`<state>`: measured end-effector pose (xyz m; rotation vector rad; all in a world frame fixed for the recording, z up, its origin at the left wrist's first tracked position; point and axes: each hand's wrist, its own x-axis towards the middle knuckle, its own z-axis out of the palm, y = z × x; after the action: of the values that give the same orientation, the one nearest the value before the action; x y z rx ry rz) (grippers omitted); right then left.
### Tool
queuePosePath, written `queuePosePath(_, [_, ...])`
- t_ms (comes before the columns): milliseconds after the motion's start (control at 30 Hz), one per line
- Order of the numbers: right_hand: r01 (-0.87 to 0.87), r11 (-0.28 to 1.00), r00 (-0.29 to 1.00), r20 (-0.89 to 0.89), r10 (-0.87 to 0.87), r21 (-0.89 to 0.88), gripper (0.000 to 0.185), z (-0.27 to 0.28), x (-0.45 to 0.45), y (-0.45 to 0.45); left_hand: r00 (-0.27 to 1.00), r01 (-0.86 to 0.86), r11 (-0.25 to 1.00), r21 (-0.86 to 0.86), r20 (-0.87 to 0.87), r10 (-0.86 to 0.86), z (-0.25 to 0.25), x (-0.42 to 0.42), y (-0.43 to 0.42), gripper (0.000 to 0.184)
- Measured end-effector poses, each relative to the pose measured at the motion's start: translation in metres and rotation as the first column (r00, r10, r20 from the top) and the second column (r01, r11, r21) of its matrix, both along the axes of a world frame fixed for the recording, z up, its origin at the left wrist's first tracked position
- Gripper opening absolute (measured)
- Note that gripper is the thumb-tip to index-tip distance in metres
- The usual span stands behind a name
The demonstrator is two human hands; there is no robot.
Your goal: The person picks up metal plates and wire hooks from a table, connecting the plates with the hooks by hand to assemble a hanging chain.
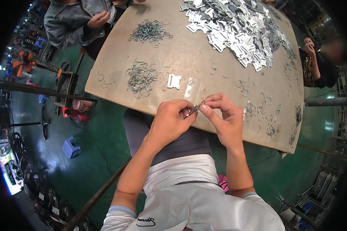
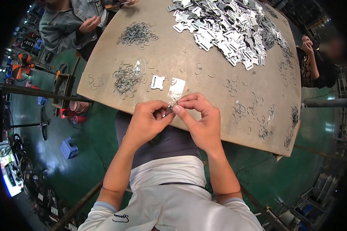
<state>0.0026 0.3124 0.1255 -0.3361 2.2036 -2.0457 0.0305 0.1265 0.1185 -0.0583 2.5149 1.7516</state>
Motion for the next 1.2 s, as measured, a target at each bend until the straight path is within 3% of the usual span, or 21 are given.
queuePosePath(200, [0.022, 0.999, 1.000, -0.014, -0.022, -0.030, 0.010, -0.006, -0.001, -0.003, 0.998, -0.012, 0.997, -0.070, -0.066, 0.008, 0.001, 0.000, 0.003, 0.015])
queuePosePath(333, [0.049, 0.996, 0.996, -0.065, -0.054, -0.074, 0.010, -0.015, 0.001, -0.007, 0.968, -0.047, 0.981, -0.190, -0.251, -0.002, -0.013, 0.001, 0.009, 0.013])
queuePosePath(500, [0.106, 0.973, 0.994, 0.002, -0.108, -0.205, 0.013, -0.025, 0.000, -0.008, 0.948, -0.058, 0.976, -0.211, -0.319, -0.013, -0.016, 0.000, 0.008, 0.014])
queuePosePath(633, [0.133, 0.963, 0.985, 0.136, -0.103, -0.235, 0.014, -0.024, -0.003, -0.005, 0.942, -0.023, 0.982, -0.187, -0.332, -0.041, -0.017, 0.000, 0.004, 0.013])
queuePosePath(833, [0.055, 0.966, 0.983, 0.182, -0.009, -0.252, 0.015, -0.023, -0.006, -0.002, 0.943, 0.042, 0.978, -0.204, -0.317, -0.106, -0.017, -0.002, -0.003, 0.013])
queuePosePath(1033, [0.110, 0.954, 0.969, 0.243, -0.040, -0.280, 0.015, -0.028, -0.007, -0.003, 0.941, 0.077, 0.979, -0.189, -0.310, -0.134, -0.017, -0.003, -0.007, 0.014])
queuePosePath(1133, [0.118, 0.967, 0.971, 0.232, -0.064, -0.224, 0.013, -0.030, -0.007, -0.004, 0.941, 0.072, 0.971, -0.227, -0.307, -0.141, -0.019, -0.002, -0.006, 0.014])
queuePosePath(1200, [0.132, 0.965, 0.986, 0.131, -0.104, -0.227, 0.012, -0.033, -0.004, -0.008, 0.942, 0.055, 0.960, -0.273, -0.304, -0.140, -0.020, 0.000, -0.004, 0.015])
